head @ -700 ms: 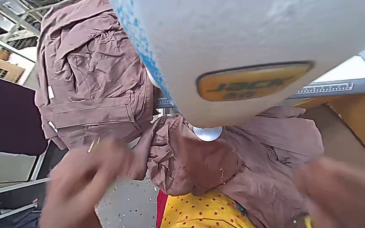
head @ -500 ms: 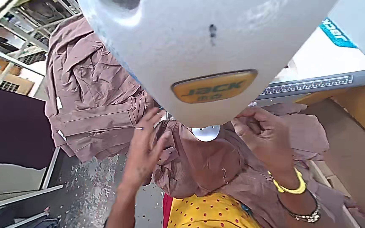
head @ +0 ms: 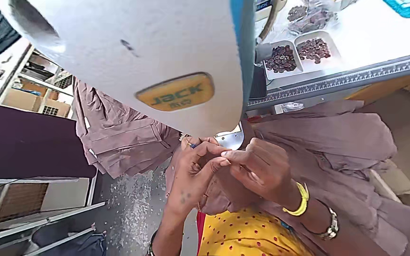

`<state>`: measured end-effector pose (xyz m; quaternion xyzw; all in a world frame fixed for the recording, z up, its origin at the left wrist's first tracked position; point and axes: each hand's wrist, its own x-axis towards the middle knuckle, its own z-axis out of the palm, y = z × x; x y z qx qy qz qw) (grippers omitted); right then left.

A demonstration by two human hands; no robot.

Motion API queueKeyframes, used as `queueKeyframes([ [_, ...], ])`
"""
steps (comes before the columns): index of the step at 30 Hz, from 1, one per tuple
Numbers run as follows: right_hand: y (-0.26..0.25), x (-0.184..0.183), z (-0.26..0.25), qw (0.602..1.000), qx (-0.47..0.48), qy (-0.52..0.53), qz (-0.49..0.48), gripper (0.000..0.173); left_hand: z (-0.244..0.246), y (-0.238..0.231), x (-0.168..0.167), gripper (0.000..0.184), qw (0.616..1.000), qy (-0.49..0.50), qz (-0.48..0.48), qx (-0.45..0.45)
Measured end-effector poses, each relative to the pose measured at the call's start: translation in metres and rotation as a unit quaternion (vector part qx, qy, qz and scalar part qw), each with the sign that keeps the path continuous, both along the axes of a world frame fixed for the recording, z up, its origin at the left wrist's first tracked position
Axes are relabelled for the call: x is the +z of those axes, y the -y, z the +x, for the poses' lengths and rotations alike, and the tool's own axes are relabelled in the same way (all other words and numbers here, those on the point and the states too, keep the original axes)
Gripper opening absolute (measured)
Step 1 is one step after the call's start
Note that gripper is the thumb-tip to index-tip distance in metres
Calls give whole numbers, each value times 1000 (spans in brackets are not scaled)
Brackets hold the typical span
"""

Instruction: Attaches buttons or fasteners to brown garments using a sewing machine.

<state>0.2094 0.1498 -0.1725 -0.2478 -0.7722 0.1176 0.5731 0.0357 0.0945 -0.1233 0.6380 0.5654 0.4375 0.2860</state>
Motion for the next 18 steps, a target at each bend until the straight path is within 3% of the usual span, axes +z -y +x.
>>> queueKeyframes([
  [6,-13,3,-14,992,33,-76,-94,10,1,-7,-4,6,992,101,-3,74],
  [12,-31,17,-20,913,129,-252,-293,15,7,-14,-8,1,986,36,107,125],
  [18,-28,17,-20,904,139,-255,-313,16,14,-21,-15,3,981,20,152,119],
])
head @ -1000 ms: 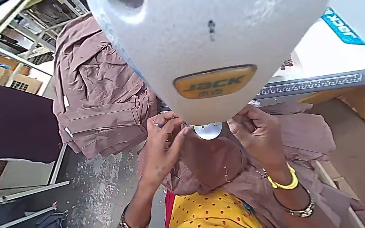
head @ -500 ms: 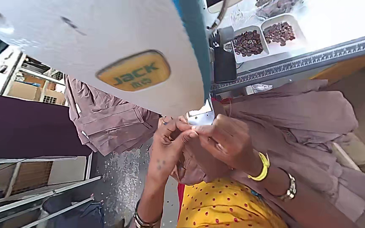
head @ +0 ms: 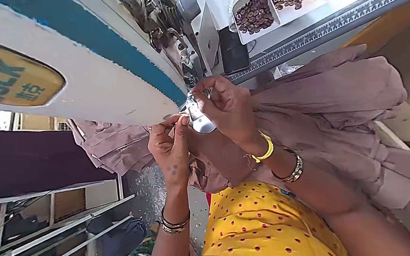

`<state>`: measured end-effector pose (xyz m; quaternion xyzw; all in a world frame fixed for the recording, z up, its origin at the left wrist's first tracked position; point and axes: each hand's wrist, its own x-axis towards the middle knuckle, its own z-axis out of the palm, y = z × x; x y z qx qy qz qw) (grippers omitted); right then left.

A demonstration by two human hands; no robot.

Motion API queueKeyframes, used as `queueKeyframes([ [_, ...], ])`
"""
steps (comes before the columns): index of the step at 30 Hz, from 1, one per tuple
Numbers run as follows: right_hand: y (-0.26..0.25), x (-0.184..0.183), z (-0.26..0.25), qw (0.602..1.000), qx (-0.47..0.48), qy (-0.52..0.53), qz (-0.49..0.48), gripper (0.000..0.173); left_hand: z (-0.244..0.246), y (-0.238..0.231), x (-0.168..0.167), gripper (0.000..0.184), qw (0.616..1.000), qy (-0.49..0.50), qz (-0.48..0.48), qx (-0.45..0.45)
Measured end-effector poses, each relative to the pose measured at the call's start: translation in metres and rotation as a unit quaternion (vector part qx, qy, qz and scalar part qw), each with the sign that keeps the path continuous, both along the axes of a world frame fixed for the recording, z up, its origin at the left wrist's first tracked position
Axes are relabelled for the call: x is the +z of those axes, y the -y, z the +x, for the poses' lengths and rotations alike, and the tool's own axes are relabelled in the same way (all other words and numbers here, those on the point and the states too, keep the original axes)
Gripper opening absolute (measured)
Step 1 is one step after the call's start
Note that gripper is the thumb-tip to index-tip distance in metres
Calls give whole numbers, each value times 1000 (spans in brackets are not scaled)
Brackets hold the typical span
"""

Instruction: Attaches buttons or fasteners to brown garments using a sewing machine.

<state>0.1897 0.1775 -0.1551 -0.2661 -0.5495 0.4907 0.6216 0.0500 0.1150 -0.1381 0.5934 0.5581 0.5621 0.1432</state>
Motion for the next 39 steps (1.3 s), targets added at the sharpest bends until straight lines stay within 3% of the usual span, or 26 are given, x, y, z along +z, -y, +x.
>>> queueKeyframes([
  [10,-2,1,-2,999,-16,38,34,16,17,-22,-14,14,989,47,121,67],
  [19,-4,3,-4,995,-51,63,55,12,28,-34,-16,14,981,103,139,88],
  [22,3,4,3,953,-186,183,153,14,18,-26,-22,8,989,28,104,98],
  [24,14,-3,8,918,-252,192,237,5,10,-12,-26,6,992,-36,71,95],
  [28,18,-13,13,868,-127,327,351,23,2,10,-41,12,987,-98,29,120],
  [35,-1,-23,15,909,-79,282,298,11,-2,-1,-49,17,988,-112,27,107],
  [39,0,-21,10,919,-129,266,261,7,-3,-12,-47,19,991,-83,27,106],
])
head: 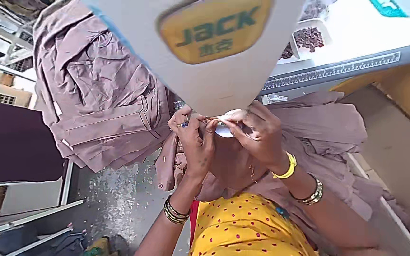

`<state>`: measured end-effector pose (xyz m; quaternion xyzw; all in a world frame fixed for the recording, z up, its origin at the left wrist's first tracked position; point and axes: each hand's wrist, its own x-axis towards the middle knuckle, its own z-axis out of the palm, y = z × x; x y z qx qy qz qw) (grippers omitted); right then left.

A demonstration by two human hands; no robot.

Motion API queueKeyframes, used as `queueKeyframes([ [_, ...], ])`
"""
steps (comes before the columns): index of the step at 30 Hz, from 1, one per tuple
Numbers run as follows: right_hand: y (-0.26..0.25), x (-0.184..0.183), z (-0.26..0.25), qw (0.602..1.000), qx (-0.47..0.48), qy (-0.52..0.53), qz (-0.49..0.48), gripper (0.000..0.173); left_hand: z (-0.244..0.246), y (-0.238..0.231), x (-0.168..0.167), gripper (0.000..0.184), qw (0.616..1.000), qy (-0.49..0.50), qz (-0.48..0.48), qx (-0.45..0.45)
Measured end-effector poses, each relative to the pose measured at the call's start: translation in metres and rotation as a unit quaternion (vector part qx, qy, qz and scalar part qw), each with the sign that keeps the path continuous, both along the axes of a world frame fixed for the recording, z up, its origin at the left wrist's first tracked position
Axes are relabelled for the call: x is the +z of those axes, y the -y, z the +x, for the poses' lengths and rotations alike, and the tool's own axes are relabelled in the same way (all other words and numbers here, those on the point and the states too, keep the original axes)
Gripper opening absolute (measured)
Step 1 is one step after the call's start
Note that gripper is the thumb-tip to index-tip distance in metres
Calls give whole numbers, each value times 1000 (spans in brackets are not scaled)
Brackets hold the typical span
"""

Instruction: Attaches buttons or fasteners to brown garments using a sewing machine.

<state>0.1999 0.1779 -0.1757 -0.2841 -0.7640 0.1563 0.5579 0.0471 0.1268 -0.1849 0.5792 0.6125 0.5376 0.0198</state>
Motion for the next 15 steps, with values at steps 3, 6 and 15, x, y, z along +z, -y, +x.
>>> queueKeyframes([
  [3,3,1,-11,996,-93,-13,-8,8,0,-7,7,19,1000,-9,-10,-7],
  [6,5,4,-18,990,-140,2,-5,11,1,-10,11,20,999,-22,-18,-34],
  [15,6,7,-20,981,-185,51,25,17,2,-13,13,16,998,-5,-33,-52],
])
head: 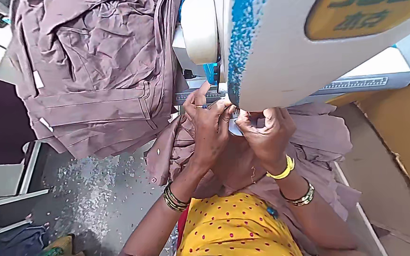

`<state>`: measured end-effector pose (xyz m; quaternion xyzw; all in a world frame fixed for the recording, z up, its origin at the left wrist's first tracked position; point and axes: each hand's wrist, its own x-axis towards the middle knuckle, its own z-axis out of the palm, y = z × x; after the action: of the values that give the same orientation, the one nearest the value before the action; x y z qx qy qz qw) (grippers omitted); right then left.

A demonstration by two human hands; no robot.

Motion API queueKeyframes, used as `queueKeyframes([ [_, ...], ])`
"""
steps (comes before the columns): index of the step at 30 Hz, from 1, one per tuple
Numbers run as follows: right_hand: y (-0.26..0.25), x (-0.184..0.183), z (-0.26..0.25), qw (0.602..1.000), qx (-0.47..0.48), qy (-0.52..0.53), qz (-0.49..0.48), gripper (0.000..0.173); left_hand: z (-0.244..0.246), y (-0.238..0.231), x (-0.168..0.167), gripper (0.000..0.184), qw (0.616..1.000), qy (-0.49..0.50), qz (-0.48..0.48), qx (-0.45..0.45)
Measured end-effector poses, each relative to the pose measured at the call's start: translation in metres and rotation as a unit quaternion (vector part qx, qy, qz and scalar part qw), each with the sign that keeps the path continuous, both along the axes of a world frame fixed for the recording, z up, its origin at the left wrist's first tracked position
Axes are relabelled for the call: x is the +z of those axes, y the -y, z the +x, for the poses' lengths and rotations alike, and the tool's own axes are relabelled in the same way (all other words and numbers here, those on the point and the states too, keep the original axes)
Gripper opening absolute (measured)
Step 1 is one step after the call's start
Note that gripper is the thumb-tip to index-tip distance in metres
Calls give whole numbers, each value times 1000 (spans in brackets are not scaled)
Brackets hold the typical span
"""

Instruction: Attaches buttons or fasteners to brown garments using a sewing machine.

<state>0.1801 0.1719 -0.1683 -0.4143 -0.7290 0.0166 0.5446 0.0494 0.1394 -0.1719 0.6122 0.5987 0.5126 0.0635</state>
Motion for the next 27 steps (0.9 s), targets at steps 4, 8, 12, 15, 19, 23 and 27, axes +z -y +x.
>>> queueKeyframes([
  [4,-1,0,0,1000,-7,11,1,19,1,-1,1,14,1000,4,-12,3],
  [8,-1,0,0,1000,-12,8,1,18,0,-2,3,15,1000,-1,-16,3],
  [12,1,-2,0,1000,-13,0,5,16,-3,-4,6,16,999,-8,-40,3],
  [15,1,-4,1,1000,-11,-5,11,14,-5,-5,9,15,999,-6,-51,2],
  [19,0,-4,2,1000,-14,5,26,12,-7,-8,11,11,999,0,-35,13],
  [23,0,-4,2,999,-20,15,33,12,-9,-10,11,12,1000,14,-18,7],
  [27,7,-4,4,1000,-2,-22,15,22,-19,-8,15,13,999,-12,-44,20],
])
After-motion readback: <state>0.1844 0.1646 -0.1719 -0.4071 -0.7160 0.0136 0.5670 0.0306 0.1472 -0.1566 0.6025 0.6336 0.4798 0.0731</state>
